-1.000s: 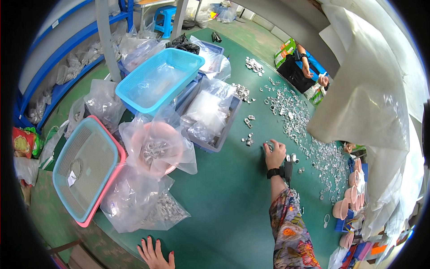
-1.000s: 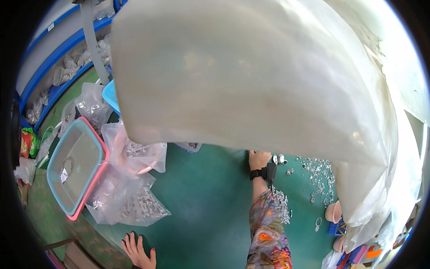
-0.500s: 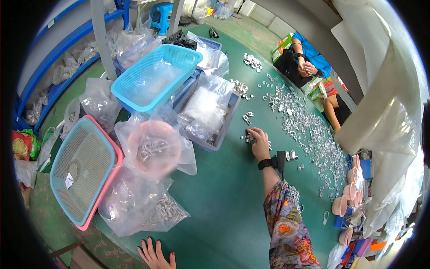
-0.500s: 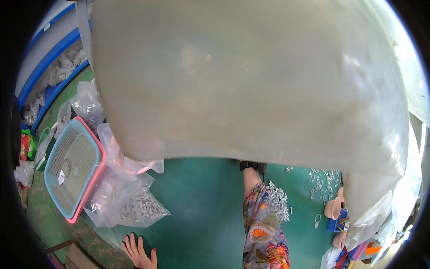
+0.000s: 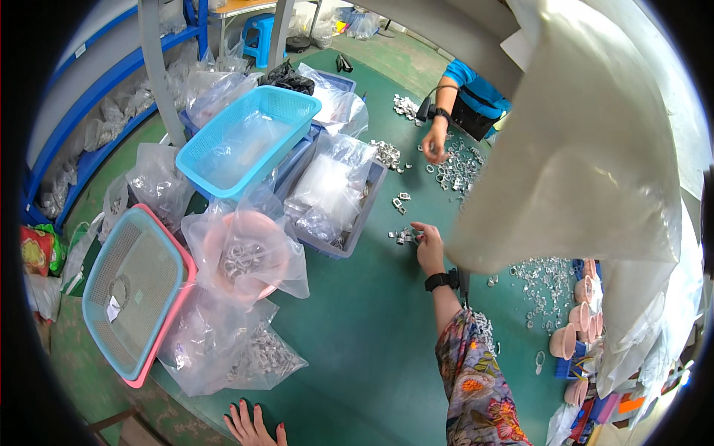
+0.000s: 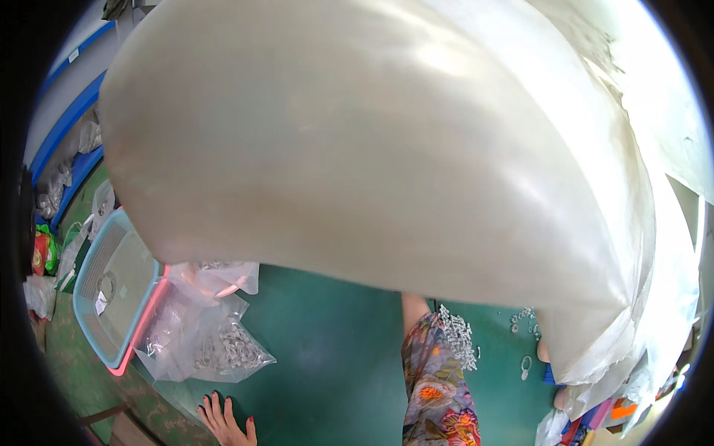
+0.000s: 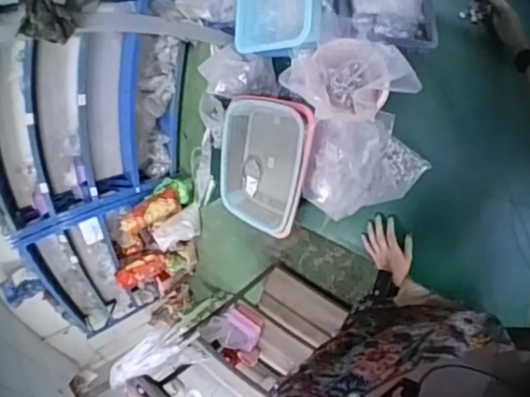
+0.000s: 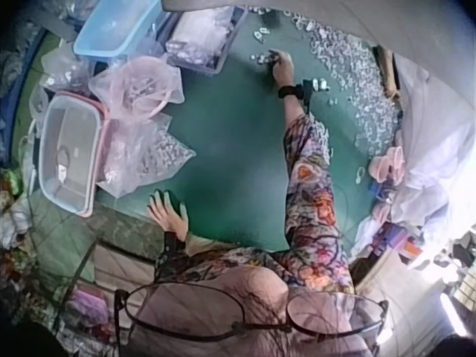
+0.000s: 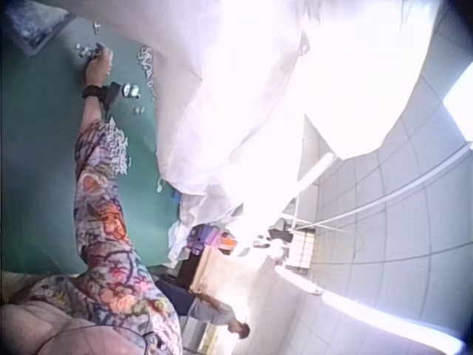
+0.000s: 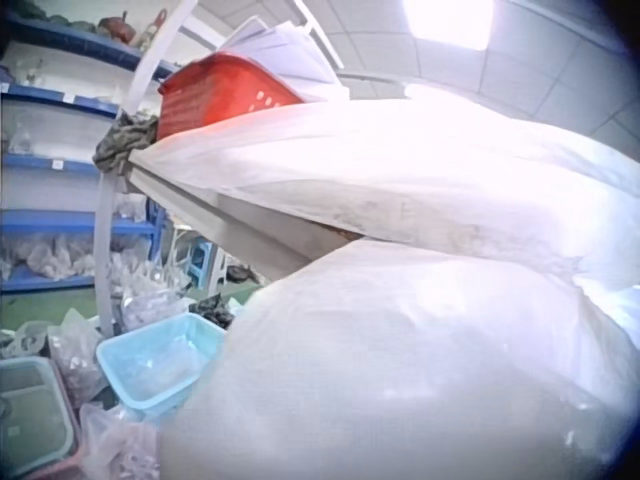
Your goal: Sorting small metal components on a workbench and putting on orange finger cots to handle parts.
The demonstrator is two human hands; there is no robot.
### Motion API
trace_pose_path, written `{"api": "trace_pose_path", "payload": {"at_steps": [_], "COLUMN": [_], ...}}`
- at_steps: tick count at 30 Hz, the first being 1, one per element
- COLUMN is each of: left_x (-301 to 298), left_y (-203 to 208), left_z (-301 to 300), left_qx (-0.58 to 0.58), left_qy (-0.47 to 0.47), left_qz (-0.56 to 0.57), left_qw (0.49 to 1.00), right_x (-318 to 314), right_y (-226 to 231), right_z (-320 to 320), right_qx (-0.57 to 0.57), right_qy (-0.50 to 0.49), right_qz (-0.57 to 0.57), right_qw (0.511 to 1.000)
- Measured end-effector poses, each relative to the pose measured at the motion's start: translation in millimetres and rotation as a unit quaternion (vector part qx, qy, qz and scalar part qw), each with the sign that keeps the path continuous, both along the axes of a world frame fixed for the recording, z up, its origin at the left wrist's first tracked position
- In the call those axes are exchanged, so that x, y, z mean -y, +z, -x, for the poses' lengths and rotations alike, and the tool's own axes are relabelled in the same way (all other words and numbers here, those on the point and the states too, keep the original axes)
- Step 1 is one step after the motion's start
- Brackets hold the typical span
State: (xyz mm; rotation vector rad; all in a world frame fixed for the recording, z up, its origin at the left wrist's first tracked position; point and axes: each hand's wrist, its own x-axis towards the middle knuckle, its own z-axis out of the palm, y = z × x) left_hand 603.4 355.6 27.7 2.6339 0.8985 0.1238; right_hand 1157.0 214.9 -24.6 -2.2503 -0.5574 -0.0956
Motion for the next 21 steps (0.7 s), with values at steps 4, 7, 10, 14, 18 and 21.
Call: {"api": "trace_pose_path", "payload": {"at_steps": [4,7,10,14,18,21], "left_x": [1.8,0.8,0.4,1.1,3.9,4.2], "left_y": [-1.3,-1.1,-1.8,4.3,-3.0,-1.7], "left_z": [-4.7,-3.2,-3.2,1.2,-2.9,0.6], "left_qx": [0.001,-0.001,0.002,-0.001,-0.006,-0.005], "left_qy": [0.0,0.002,0.0,0.001,-0.015,-0.009], "left_qz": [0.007,0.001,-0.002,-0.003,0.021,0.015], "left_qw": [1.0,1.0,1.0,1.0,1.0,1.0], "right_x": [16.4,15.1,19.5,19.4,39.5,27.2], "right_y": [-22.5,-28.6,-32.6,-37.5,-44.8,-37.5], "right_z": [-11.8,-8.3,-13.1,-14.8,-22.8,-10.2], "right_qx": [0.034,0.0,-0.026,-0.106,-0.136,-0.034], "right_qy": [0.011,-0.008,-0.016,-0.028,-0.041,-0.027], "right_qz": [0.008,0.008,-0.032,-0.112,-0.135,-0.092], "right_qw": [0.999,1.0,0.999,0.988,0.981,0.995]}}
